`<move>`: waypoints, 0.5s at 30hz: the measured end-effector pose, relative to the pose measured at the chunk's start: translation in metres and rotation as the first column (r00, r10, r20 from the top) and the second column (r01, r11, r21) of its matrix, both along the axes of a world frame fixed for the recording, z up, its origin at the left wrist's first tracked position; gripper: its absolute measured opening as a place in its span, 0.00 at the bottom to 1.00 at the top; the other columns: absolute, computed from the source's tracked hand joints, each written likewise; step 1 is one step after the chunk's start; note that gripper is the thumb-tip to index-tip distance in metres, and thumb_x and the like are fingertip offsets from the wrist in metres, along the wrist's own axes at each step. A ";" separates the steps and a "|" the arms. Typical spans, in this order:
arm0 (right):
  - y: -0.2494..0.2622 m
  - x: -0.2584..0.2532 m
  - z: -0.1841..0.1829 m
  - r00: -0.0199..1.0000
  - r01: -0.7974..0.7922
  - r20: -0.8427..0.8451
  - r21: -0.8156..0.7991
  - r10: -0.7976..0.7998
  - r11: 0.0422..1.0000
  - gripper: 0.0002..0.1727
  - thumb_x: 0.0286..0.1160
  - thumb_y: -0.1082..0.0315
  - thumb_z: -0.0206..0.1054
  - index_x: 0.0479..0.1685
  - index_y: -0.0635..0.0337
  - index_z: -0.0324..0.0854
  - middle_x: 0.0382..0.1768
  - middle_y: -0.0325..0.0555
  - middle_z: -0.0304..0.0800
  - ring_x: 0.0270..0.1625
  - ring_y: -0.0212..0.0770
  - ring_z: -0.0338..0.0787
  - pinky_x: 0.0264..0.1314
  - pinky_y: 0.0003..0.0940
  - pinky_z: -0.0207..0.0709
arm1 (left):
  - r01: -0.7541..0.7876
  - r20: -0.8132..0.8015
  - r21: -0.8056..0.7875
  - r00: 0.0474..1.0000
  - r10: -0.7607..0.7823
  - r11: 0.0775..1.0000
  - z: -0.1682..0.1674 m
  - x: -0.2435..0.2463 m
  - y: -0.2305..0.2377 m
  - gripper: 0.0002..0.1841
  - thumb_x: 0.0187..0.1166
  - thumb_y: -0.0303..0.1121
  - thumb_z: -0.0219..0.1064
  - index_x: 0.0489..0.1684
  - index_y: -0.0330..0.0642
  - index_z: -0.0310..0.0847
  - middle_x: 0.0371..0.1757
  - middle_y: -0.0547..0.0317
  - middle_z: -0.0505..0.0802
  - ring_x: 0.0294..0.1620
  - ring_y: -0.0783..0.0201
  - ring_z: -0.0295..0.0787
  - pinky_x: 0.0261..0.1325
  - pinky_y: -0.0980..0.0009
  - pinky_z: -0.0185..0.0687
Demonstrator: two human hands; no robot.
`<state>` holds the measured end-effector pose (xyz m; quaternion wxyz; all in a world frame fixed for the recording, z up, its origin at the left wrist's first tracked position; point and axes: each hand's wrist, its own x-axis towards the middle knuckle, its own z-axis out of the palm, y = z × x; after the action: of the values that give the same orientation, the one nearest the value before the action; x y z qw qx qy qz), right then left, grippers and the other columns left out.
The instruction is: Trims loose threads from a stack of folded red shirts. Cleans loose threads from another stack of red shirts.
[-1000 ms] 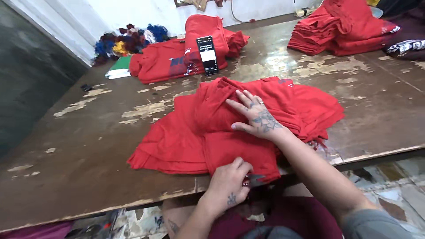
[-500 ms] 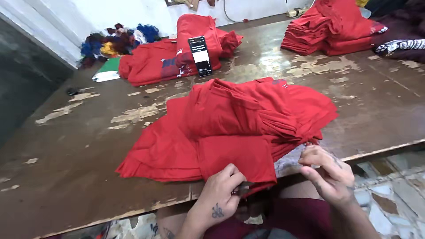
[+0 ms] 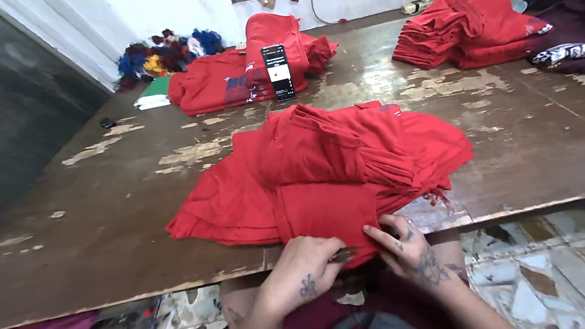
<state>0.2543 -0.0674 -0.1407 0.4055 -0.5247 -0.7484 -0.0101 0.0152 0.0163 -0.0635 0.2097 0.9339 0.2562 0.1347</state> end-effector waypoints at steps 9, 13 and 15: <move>-0.022 0.029 -0.023 0.992 -0.062 -0.104 0.137 0.077 0.989 0.10 0.78 0.69 0.67 0.53 0.52 0.89 0.45 0.46 0.88 0.58 0.41 0.90 0.71 0.39 0.83 | 0.102 0.529 -0.424 0.834 0.155 0.900 -0.031 0.051 0.019 0.17 0.91 0.36 0.55 0.49 0.30 0.87 0.25 0.63 0.86 0.23 0.80 0.78 0.28 0.82 0.76; -0.025 0.027 -0.010 0.993 -0.048 -0.109 0.052 0.053 0.998 0.14 0.83 0.55 0.65 0.58 0.48 0.87 0.53 0.45 0.87 0.60 0.36 0.88 0.65 0.31 0.83 | 0.146 0.551 -0.490 0.816 0.175 0.859 -0.029 0.045 0.019 0.19 0.91 0.37 0.55 0.51 0.29 0.86 0.25 0.66 0.84 0.23 0.82 0.76 0.28 0.83 0.75; -0.018 0.019 -0.007 0.997 -0.024 -0.071 0.032 0.026 0.999 0.16 0.83 0.54 0.65 0.63 0.46 0.87 0.53 0.48 0.88 0.58 0.40 0.88 0.62 0.34 0.83 | 0.149 0.554 -0.505 0.812 0.187 0.850 -0.029 0.045 0.018 0.18 0.91 0.36 0.55 0.51 0.29 0.86 0.25 0.68 0.85 0.23 0.82 0.77 0.29 0.84 0.75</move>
<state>0.2730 -0.0854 -0.1477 0.4399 -0.5090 -0.7399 0.0021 0.0607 0.0347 -0.0928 0.5238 0.7500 0.2157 0.3414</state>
